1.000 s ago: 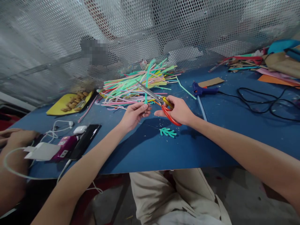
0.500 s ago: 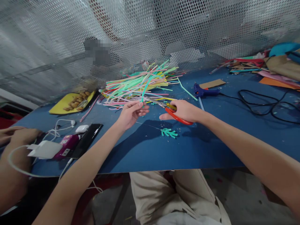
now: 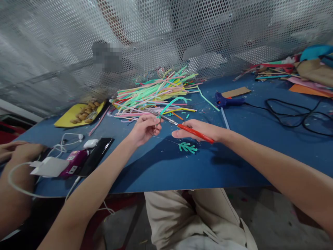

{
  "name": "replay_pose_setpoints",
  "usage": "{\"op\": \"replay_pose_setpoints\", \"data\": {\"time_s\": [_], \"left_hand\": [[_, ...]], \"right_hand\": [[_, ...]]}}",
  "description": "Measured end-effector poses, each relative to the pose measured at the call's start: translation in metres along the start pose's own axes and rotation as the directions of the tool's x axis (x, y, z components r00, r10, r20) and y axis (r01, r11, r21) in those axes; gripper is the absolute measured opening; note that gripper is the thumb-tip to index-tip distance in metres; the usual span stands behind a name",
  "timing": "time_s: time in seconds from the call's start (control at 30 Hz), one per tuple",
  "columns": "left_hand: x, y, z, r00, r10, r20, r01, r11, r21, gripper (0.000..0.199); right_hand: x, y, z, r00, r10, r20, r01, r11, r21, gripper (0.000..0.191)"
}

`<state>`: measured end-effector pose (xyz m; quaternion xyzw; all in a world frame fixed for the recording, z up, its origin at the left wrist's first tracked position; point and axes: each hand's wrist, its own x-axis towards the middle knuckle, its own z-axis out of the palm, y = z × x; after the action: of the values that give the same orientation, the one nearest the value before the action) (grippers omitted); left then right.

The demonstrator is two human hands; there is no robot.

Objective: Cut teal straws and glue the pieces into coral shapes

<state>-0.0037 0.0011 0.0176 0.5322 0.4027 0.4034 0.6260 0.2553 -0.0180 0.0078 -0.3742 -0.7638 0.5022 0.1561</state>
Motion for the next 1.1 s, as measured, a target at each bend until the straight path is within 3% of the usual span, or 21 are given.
{"op": "replay_pose_setpoints", "data": {"time_s": [0.43,0.63,0.97,1.1], "left_hand": [[-0.002,-0.005,0.004,0.989,0.133,-0.062,-0.124,0.984,0.125,0.024],[-0.003,-0.004,0.003,0.988,0.147,-0.05,-0.141,0.985,0.099,0.02],[-0.004,-0.003,0.004,0.986,0.166,-0.032,-0.161,0.979,0.125,0.024],[-0.005,-0.003,0.004,0.987,0.158,-0.022,-0.154,0.978,0.142,0.025]], "right_hand": [[0.001,-0.002,0.005,0.997,0.023,-0.068,-0.026,0.999,-0.045,0.052],[0.002,-0.004,0.012,0.993,0.001,-0.12,-0.011,0.996,-0.087,0.054],[-0.001,-0.003,0.01,0.996,-0.08,-0.044,0.073,0.987,-0.145,0.054],[-0.001,-0.002,0.012,0.993,-0.089,-0.08,0.069,0.97,-0.232,0.054]]}}
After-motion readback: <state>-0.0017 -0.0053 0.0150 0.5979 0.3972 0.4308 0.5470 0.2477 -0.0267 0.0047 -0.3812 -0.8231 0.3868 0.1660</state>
